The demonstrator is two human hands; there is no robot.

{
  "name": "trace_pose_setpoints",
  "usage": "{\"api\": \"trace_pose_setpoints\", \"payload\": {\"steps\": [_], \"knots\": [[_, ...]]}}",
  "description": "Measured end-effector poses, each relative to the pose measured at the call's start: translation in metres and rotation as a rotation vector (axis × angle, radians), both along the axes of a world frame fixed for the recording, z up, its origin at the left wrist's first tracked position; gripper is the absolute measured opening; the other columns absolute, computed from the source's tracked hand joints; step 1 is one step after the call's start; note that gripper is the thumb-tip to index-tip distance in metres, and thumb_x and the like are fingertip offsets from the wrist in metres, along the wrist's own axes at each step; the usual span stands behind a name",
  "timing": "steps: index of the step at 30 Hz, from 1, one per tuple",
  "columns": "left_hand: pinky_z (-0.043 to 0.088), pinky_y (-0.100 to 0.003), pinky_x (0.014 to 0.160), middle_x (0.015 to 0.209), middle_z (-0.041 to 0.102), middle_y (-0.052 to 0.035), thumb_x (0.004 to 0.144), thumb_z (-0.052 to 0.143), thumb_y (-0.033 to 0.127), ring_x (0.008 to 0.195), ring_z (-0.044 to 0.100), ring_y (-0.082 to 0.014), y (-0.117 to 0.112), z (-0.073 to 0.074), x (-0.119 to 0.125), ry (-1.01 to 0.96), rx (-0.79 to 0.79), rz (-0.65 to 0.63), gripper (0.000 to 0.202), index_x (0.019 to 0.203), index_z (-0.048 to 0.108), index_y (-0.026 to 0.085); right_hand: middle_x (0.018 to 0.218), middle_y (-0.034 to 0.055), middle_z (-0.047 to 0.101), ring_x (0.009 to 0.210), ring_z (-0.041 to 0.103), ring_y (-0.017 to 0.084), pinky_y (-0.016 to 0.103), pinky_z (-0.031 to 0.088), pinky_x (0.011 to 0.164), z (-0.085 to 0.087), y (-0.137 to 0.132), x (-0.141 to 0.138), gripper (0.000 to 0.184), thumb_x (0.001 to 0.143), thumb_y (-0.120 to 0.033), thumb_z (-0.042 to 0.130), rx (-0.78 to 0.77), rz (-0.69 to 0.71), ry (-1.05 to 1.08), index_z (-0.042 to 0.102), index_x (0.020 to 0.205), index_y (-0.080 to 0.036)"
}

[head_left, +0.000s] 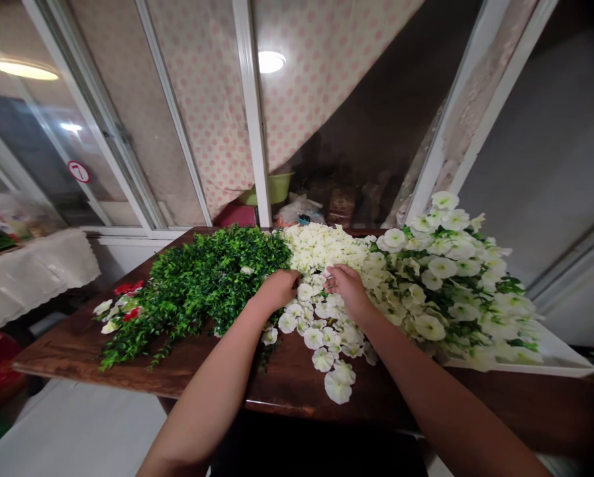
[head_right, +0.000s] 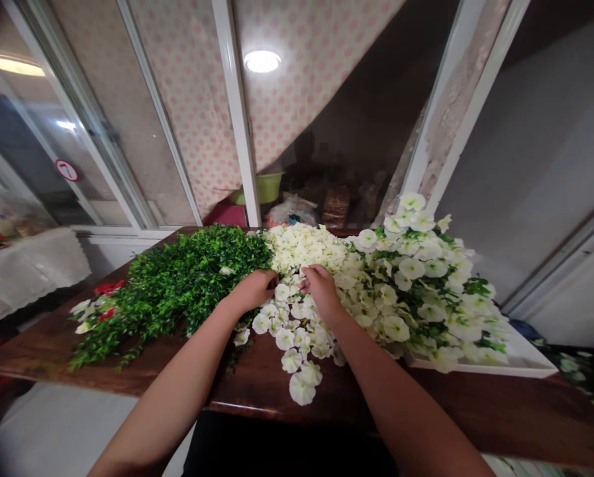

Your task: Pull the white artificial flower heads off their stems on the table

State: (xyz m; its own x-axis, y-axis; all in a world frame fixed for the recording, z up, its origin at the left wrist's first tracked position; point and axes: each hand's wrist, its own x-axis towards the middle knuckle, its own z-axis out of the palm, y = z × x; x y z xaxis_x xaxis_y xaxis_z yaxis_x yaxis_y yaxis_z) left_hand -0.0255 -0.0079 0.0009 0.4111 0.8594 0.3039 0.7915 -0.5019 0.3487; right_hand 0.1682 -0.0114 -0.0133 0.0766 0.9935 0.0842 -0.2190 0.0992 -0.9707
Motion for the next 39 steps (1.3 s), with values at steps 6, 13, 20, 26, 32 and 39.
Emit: {"api": "trace_pose_setpoints", "payload": {"steps": [6, 13, 20, 26, 32, 39], "knots": [[0.042, -0.027, 0.069, 0.081, 0.066, -0.0047, 0.073, 0.054, 0.013, 0.071, 0.057, -0.0163, 0.008, 0.000, 0.000, -0.328, 0.014, -0.005, 0.026, 0.096, 0.065, 0.015, 0.055, -0.0015, 0.056, 0.055, 0.058, 0.017, 0.028, 0.048, 0.052, 0.002, 0.000, -0.001, 0.025, 0.065, -0.041, 0.068, 0.004, -0.018, 0.002, 0.055, 0.072, -0.022], [0.043, -0.026, 0.069, 0.078, 0.066, -0.0024, 0.076, 0.054, 0.021, 0.070, 0.057, -0.0146, 0.017, -0.006, 0.004, -0.660, -0.168, -0.078, 0.018, 0.085, 0.067, 0.014, 0.061, -0.0001, 0.058, 0.060, 0.059, 0.017, 0.028, 0.051, 0.054, 0.010, -0.008, -0.004, 0.026, 0.065, -0.042, 0.071, 0.037, 0.088, -0.004, 0.057, 0.069, -0.021], [0.045, -0.026, 0.069, 0.084, 0.066, -0.0034, 0.075, 0.057, 0.021, 0.071, 0.057, -0.0131, 0.006, 0.002, 0.013, -0.805, -0.246, -0.167, 0.022, 0.093, 0.067, 0.013, 0.077, 0.0017, 0.060, 0.076, 0.060, 0.017, 0.034, 0.058, 0.072, 0.007, -0.010, -0.006, 0.026, 0.065, -0.040, 0.076, 0.117, 0.238, 0.008, 0.066, 0.072, -0.017], [0.044, -0.025, 0.069, 0.083, 0.063, -0.0039, 0.078, 0.065, 0.028, 0.074, 0.056, -0.0133, 0.006, -0.003, 0.018, -0.822, -0.214, -0.190, 0.025, 0.098, 0.064, 0.014, 0.069, 0.0010, 0.062, 0.071, 0.062, 0.018, 0.036, 0.057, 0.076, 0.004, -0.009, -0.009, 0.028, 0.061, -0.040, 0.079, 0.091, 0.172, 0.022, 0.068, 0.071, -0.016], [0.043, -0.024, 0.065, 0.079, 0.061, -0.0030, 0.077, 0.068, 0.030, 0.070, 0.055, -0.0130, 0.008, -0.004, 0.017, -0.844, -0.176, -0.142, 0.024, 0.095, 0.065, 0.015, 0.064, -0.0003, 0.062, 0.068, 0.064, 0.018, 0.035, 0.056, 0.076, 0.003, -0.008, -0.009, 0.025, 0.057, -0.037, 0.080, 0.073, 0.077, 0.059, 0.067, 0.065, -0.018], [0.044, -0.027, 0.073, 0.088, 0.066, -0.0058, 0.075, 0.065, 0.022, 0.076, 0.058, -0.0152, 0.007, 0.000, 0.015, -0.875, -0.204, -0.104, 0.027, 0.100, 0.067, 0.014, 0.071, 0.0018, 0.065, 0.073, 0.067, 0.020, 0.037, 0.055, 0.080, -0.002, -0.007, -0.009, 0.024, 0.059, -0.035, 0.079, 0.042, 0.177, 0.140, 0.066, 0.066, -0.017]]}}
